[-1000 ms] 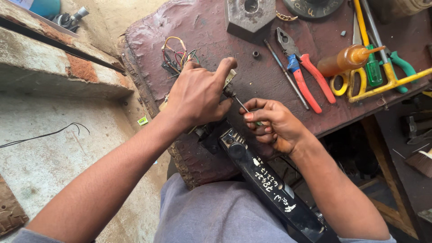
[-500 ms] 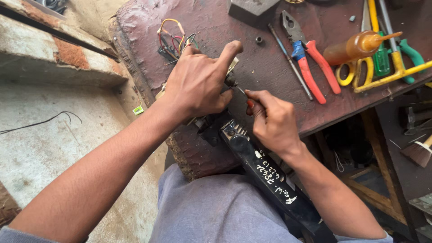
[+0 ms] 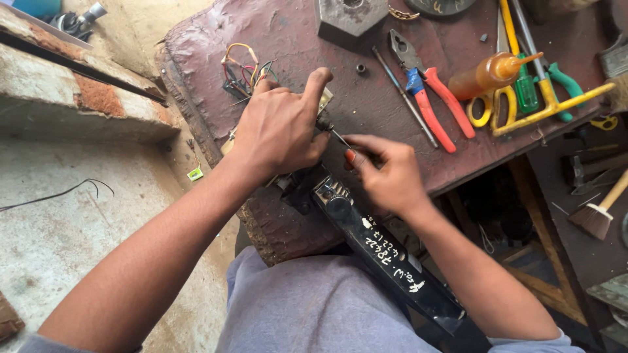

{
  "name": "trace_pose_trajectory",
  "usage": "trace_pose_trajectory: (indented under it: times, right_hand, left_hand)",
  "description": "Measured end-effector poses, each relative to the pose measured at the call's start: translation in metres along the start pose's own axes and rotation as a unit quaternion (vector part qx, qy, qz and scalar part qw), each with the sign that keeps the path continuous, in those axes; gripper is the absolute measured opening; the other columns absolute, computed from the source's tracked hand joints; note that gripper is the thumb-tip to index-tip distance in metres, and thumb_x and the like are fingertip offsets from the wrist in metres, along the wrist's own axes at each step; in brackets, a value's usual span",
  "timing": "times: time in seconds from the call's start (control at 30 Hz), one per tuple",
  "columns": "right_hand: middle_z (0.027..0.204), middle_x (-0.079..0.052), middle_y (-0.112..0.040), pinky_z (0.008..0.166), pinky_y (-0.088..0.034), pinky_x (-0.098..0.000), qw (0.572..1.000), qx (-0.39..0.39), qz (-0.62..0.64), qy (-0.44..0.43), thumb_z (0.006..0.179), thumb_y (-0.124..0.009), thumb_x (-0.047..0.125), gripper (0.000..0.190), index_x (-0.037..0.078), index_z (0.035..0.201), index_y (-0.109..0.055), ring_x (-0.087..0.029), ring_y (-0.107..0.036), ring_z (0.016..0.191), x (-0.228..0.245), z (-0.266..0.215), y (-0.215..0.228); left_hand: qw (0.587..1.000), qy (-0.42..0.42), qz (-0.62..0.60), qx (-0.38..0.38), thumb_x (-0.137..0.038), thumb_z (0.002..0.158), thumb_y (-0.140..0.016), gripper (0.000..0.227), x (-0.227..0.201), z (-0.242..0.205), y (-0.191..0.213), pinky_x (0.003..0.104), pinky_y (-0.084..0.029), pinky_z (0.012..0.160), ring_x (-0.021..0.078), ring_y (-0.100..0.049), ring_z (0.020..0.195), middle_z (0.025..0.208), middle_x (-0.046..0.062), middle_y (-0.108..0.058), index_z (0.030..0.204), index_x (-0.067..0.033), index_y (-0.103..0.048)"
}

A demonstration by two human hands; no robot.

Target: The person connects wires to a cylindrical motor component and then attaches it to a black handheld device using a screwdriver. They tighten multiple screws to secure the motor in place.

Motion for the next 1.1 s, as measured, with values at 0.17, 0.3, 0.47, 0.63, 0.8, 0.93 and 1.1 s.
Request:
trace_pose_trajectory:
  times: [0.17, 0.3, 0.47, 0.63, 0.8, 0.93, 1.1]
  right_hand:
    - [0.089, -0.019, -0.071, 0.069, -0.056, -0.0393, 0.91, -0.052, -0.306, 0.273, 0.09, -0.061, -0.008, 0.033, -0.008, 0.123, -0.067, -0.034, -0.072, 0.077, 0.057, -0.024, -0.015]
    - [0.092, -0.014, -0.073, 0.071, -0.058, -0.0343, 0.947, -0.021, -0.219, 0.236, 0.098, -0.061, -0.003, 0.027, -0.004, 0.124, -0.068, -0.025, -0.072, 0.079, 0.043, -0.013, -0.009]
    - [0.076, -0.003, -0.068, 0.034, -0.029, -0.0167, 0.905, 0.126, 0.295, -0.28, 0.098, -0.067, 0.014, 0.026, -0.002, 0.118, -0.071, -0.002, -0.044, 0.045, -0.049, 0.006, -0.016]
    - [0.075, -0.002, -0.065, 0.035, -0.027, -0.0186, 0.922, 0.119, 0.278, -0.242, 0.095, -0.068, 0.011, 0.024, 0.0, 0.117, -0.07, -0.004, -0.045, 0.047, -0.052, 0.01, -0.016]
    - [0.086, -0.007, -0.072, 0.062, -0.053, -0.0276, 0.995, 0.024, -0.082, 0.055, 0.097, -0.07, 0.011, 0.023, 0.0, 0.117, -0.074, -0.012, -0.065, 0.071, 0.001, 0.007, 0.001]
    - [0.089, -0.014, -0.07, 0.069, -0.054, -0.0368, 0.949, -0.05, -0.266, 0.159, 0.091, -0.071, 0.007, 0.021, 0.001, 0.111, -0.075, -0.026, -0.071, 0.077, 0.039, -0.008, 0.01]
    - [0.093, -0.016, -0.067, 0.071, -0.053, -0.0395, 0.927, -0.094, -0.303, 0.198, 0.09, -0.072, 0.004, 0.021, 0.001, 0.111, -0.074, -0.031, -0.068, 0.081, 0.043, -0.005, 0.015]
  left_hand:
    - [1.0, 0.006, -0.005, 0.016, -0.028, 0.075, -0.072, 0.083, 0.004, -0.001, -0.004, 0.052, -0.046, 0.088, 0.0403, -0.07, 0.067, 0.065, 0.017, -0.07, 0.145, 0.0006, -0.037]
    - [1.0, 0.005, -0.012, 0.021, -0.025, 0.076, -0.071, 0.081, 0.004, -0.003, -0.006, 0.052, -0.045, 0.086, 0.0389, -0.07, 0.067, 0.066, 0.015, -0.07, 0.147, -0.0027, -0.038]
    - [1.0, -0.004, -0.02, 0.012, -0.028, 0.077, -0.072, 0.078, 0.002, -0.004, -0.004, 0.052, -0.045, 0.084, 0.0378, -0.07, 0.07, 0.067, 0.014, -0.07, 0.144, -0.0036, -0.042]
    - [1.0, 0.0, 0.004, -0.011, -0.032, 0.074, -0.074, 0.078, -0.002, -0.004, 0.003, 0.049, -0.047, 0.085, 0.0374, -0.071, 0.074, 0.068, 0.017, -0.07, 0.138, 0.0026, -0.044]
    - [1.0, 0.007, 0.003, -0.019, -0.036, 0.075, -0.078, 0.075, -0.002, -0.005, 0.005, 0.049, -0.047, 0.089, 0.0389, -0.071, 0.086, 0.081, 0.019, -0.073, 0.133, 0.0015, -0.048]
    - [0.986, -0.036, -0.103, -0.124, -0.036, 0.086, -0.079, 0.058, -0.001, -0.011, 0.033, 0.048, -0.05, 0.098, 0.0416, -0.069, 0.105, 0.095, 0.019, -0.075, 0.127, -0.0008, -0.056]
    - [0.928, 0.027, -0.225, -0.296, -0.02, 0.1, -0.074, 0.029, 0.064, -0.058, 0.079, 0.037, -0.06, 0.101, 0.0262, -0.075, 0.111, 0.116, 0.015, -0.075, 0.122, -0.0033, -0.065]
Point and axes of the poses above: each hand's wrist, its own z-axis towards the middle knuckle, its own y-axis out of the back of the hand, x = y × z, the point moved 10 cm from there along z, towards the middle knuckle
